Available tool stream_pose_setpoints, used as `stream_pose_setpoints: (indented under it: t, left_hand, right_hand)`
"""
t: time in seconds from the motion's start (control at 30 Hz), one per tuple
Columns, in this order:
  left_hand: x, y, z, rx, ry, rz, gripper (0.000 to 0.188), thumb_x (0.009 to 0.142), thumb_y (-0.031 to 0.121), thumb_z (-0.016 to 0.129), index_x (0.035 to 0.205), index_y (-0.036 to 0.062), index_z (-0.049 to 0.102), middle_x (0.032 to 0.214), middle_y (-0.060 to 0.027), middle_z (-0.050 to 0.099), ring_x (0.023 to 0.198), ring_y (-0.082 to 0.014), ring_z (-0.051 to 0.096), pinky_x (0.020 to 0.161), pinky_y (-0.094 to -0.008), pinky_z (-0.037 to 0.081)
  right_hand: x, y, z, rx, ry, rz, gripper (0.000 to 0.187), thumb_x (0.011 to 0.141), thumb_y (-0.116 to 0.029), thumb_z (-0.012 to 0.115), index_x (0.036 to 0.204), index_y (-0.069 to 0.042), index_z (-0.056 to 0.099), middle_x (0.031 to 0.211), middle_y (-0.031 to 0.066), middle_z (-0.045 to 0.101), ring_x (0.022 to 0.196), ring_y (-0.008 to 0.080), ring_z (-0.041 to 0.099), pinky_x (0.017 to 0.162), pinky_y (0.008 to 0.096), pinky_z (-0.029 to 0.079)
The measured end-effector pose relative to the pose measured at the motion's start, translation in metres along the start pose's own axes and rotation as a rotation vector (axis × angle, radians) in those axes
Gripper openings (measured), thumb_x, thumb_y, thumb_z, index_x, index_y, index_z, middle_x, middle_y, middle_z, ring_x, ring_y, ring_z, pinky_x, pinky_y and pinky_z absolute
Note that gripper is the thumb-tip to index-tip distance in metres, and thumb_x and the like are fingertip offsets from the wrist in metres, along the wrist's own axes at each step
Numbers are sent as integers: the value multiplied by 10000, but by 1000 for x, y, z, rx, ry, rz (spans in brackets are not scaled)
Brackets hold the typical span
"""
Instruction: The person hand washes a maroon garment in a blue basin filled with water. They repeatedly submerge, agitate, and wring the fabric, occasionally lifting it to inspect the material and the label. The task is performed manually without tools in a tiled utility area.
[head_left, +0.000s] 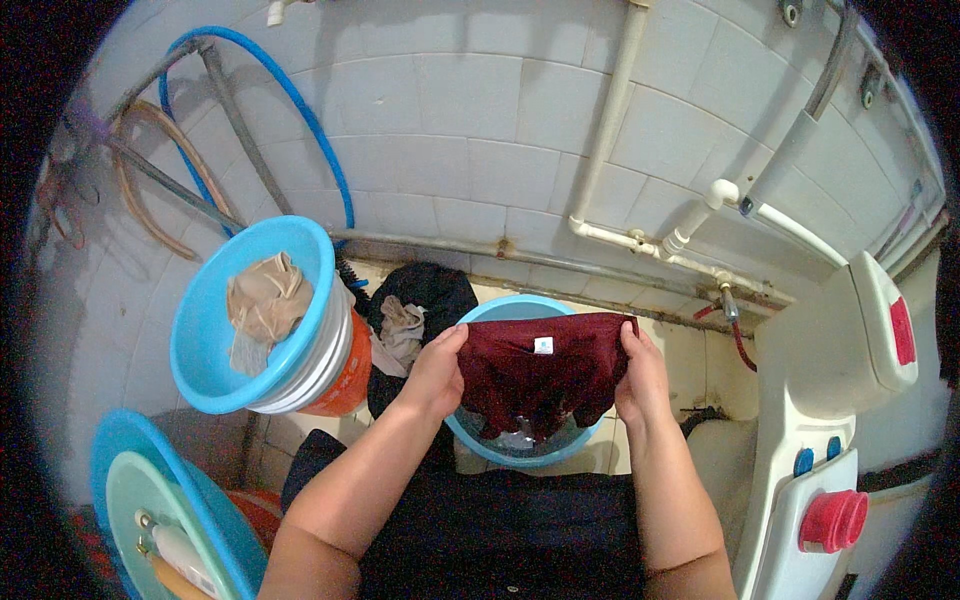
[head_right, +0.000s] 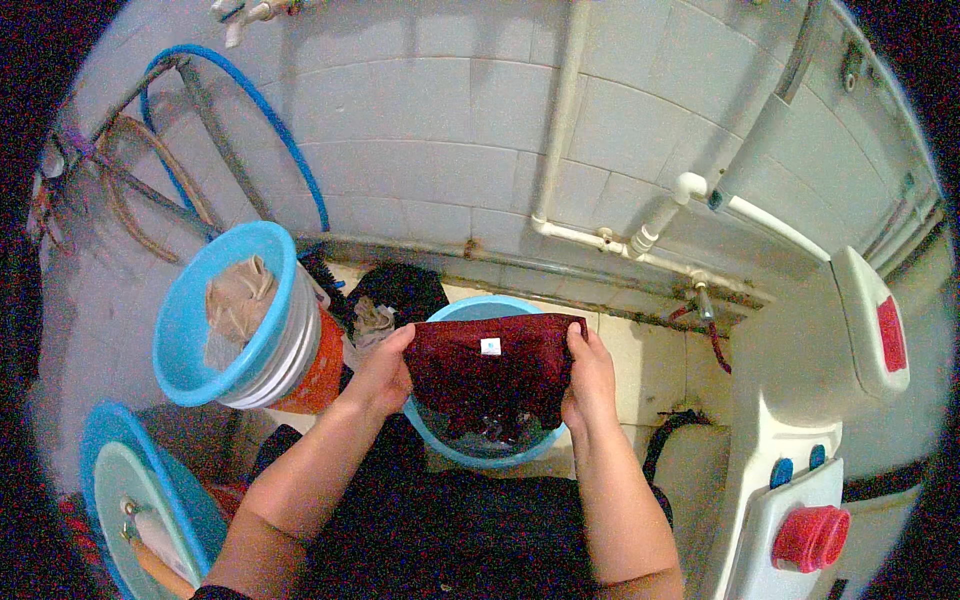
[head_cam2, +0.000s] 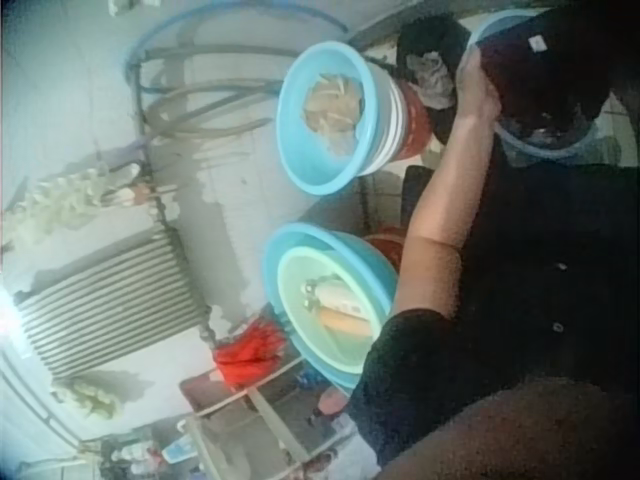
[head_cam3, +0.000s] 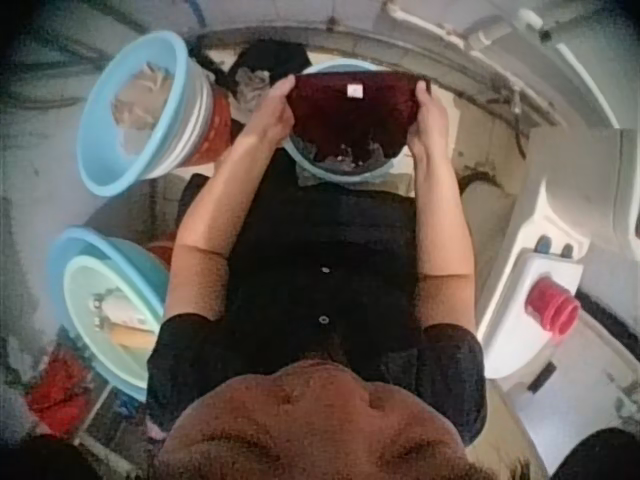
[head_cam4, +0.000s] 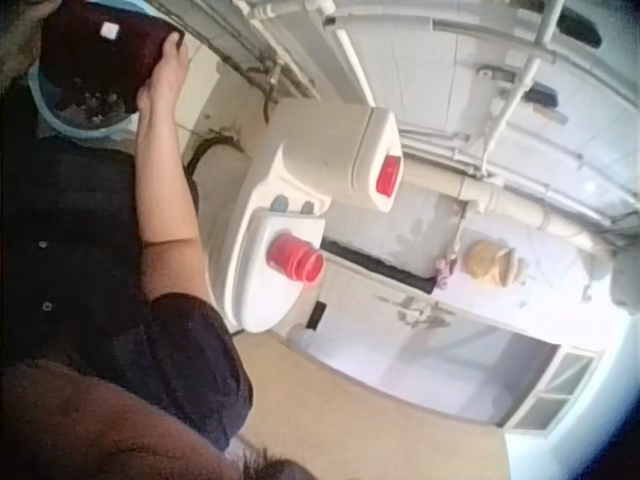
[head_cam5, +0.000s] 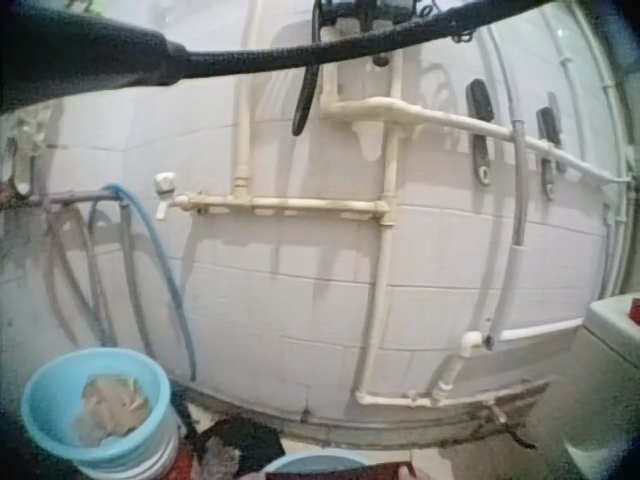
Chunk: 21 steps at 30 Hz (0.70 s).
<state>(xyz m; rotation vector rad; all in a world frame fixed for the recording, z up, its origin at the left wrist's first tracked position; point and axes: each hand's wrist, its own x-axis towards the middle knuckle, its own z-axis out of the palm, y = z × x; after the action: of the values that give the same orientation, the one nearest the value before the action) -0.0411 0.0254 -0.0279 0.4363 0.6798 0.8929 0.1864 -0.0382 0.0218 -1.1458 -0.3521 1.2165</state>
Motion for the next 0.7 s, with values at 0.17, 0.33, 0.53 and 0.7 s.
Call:
stream_pose_setpoints:
  t: [0.17,0.33,0.53,0.7]
  left_hand:
    - [-5,5,5,78,-62,77,296,963,238,354,1103,21,499,1061,-108,594,981,-217,578,873,-361,447]
    - [-8,9,9,114,-105,108,279,950,232,372,1051,37,545,1024,-101,621,922,-232,602,863,-372,454]
    - [-22,17,28,31,-177,186,312,956,238,355,1063,9,539,1042,-120,614,946,-238,594,885,-374,442]
    - [-37,4,70,58,-234,273,261,959,214,382,1089,20,500,1060,-110,580,973,-199,564,896,-341,424]
  right_hand:
    - [6,1,-8,-22,-25,13,230,925,-216,481,1035,-19,528,953,81,610,844,201,589,780,339,470]
    - [2,-1,-8,-31,-40,-34,194,856,-127,598,1003,-14,540,898,71,613,800,172,583,736,315,472]
    - [-12,-5,0,-16,-127,-75,240,811,-61,636,1026,-14,541,925,74,621,816,184,591,745,326,480]
    - [-23,8,13,49,-199,22,219,897,-146,522,1082,-28,522,1000,75,600,900,188,576,822,332,463]
